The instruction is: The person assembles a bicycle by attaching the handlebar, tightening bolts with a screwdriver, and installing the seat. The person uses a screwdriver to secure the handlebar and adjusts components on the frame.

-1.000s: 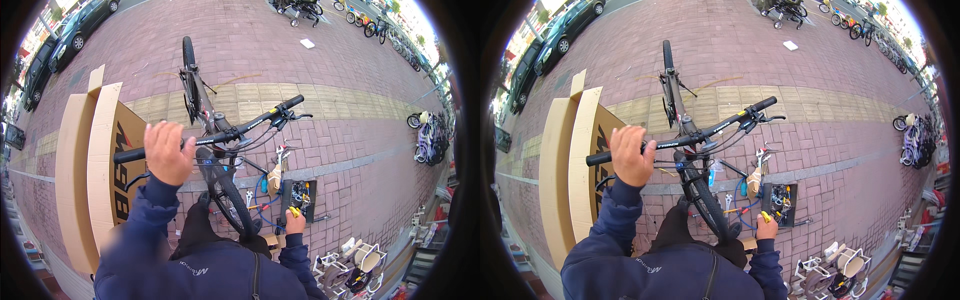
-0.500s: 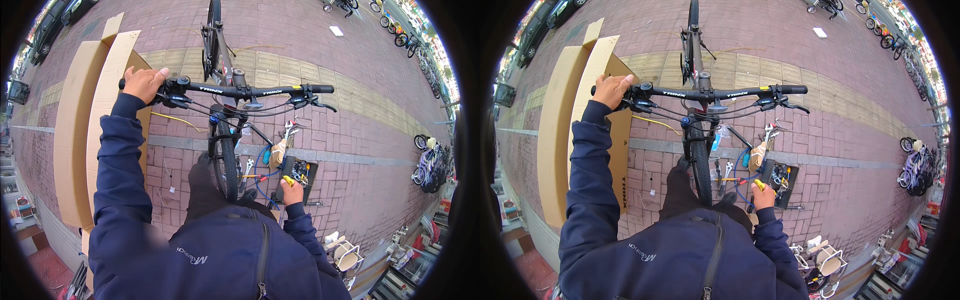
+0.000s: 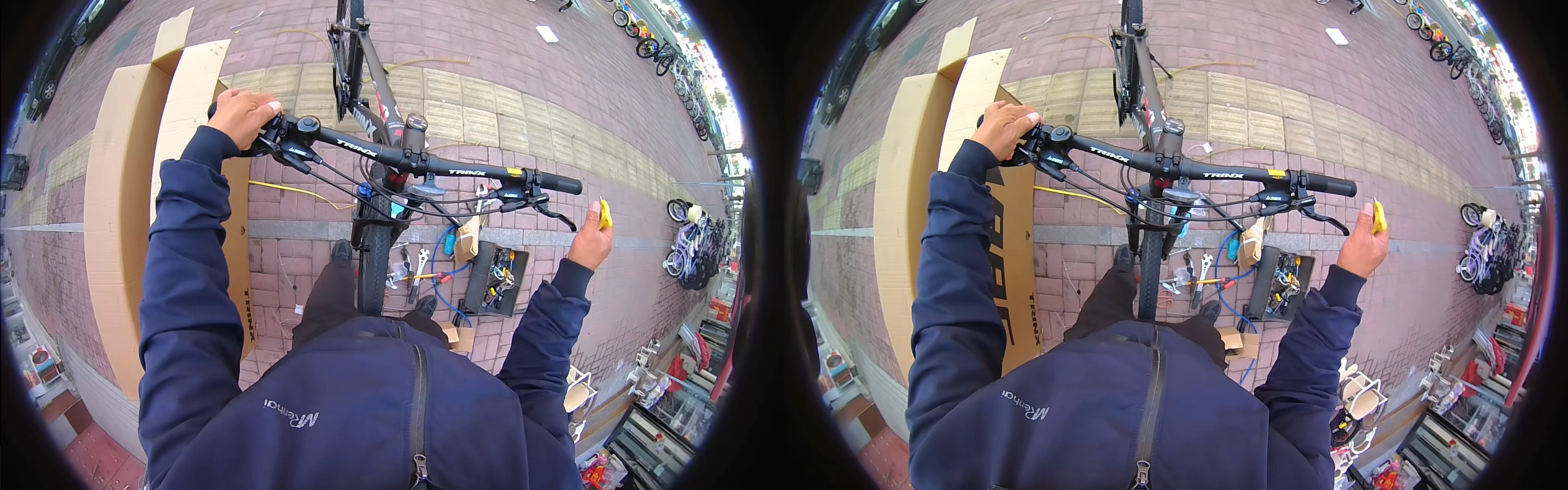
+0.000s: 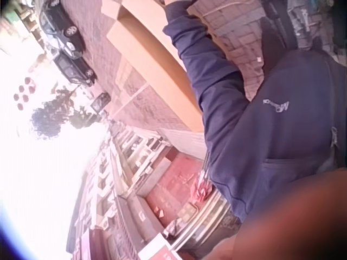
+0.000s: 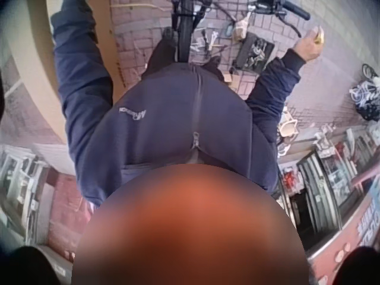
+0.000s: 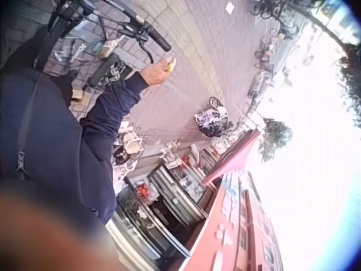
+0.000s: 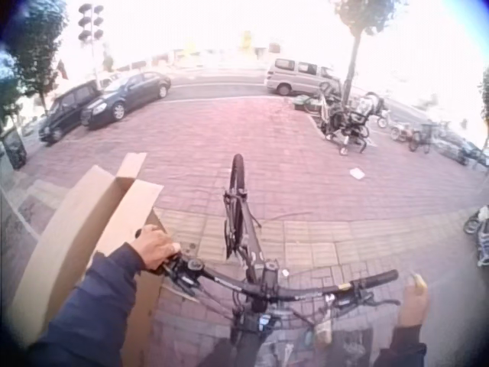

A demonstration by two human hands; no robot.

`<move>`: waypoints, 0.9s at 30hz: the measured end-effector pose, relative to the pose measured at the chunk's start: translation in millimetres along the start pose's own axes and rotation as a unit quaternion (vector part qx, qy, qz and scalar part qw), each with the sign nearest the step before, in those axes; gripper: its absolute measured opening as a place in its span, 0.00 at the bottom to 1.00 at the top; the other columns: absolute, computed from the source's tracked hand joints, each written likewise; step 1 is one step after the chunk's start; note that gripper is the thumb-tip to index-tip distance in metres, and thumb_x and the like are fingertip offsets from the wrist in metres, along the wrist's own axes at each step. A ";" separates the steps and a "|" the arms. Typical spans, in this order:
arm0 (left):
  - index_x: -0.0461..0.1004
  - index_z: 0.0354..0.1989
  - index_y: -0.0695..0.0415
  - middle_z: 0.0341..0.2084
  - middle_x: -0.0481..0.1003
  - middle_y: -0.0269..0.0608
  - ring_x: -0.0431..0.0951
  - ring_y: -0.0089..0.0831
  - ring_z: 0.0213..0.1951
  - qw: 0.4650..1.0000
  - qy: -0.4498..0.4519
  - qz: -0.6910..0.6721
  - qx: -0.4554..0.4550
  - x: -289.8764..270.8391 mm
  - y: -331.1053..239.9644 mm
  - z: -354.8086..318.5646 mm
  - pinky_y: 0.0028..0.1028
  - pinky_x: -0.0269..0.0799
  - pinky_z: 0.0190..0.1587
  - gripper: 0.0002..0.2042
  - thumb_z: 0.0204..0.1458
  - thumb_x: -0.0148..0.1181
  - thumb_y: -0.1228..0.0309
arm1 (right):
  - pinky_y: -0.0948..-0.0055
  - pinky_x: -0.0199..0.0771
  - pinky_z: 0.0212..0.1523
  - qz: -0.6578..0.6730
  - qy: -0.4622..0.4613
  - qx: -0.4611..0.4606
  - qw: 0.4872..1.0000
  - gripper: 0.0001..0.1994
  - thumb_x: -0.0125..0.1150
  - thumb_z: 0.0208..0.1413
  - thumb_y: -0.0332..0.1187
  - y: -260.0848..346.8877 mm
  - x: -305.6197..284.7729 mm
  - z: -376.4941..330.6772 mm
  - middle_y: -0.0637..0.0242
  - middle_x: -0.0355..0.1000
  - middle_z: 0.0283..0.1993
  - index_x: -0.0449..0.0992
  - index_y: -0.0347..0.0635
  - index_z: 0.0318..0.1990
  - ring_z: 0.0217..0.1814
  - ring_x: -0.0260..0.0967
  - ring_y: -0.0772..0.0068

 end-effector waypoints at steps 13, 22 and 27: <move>0.80 0.37 0.58 0.27 0.77 0.42 0.74 0.37 0.39 0.988 -0.002 -0.153 -0.003 -4.4 88.2 -22.2 0.37 0.56 0.57 0.16 0.65 0.45 0.65 | 0.54 0.72 0.46 -0.223 0.126 -0.171 0.952 0.14 0.64 0.59 0.43 118.2 133.2 -9.2 0.53 0.76 0.41 0.76 0.42 0.43 0.45 0.74 0.46; 0.81 0.34 0.57 0.25 0.78 0.43 0.76 0.40 0.35 0.982 -0.082 -0.165 -0.033 -4.7 96.9 -25.1 0.35 0.61 0.51 0.17 0.64 0.46 0.62 | 0.53 0.72 0.45 -0.215 0.138 -0.204 0.945 0.14 0.63 0.59 0.43 123.3 166.2 2.1 0.51 0.76 0.40 0.75 0.42 0.43 0.44 0.74 0.45; 0.81 0.34 0.59 0.25 0.79 0.44 0.78 0.39 0.32 0.972 -0.104 -0.201 -0.068 -2.2 97.7 -34.4 0.35 0.67 0.47 0.17 0.63 0.47 0.63 | 0.52 0.71 0.44 -0.201 0.162 -0.214 0.942 0.16 0.62 0.59 0.45 123.0 198.4 19.9 0.50 0.75 0.39 0.74 0.41 0.42 0.43 0.73 0.43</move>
Point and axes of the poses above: each hand's wrist, its own z-axis towards the middle knuckle, its own x-axis out of the palm, y = z × x, the point moved 9 cm from there along z, towards the middle knuckle
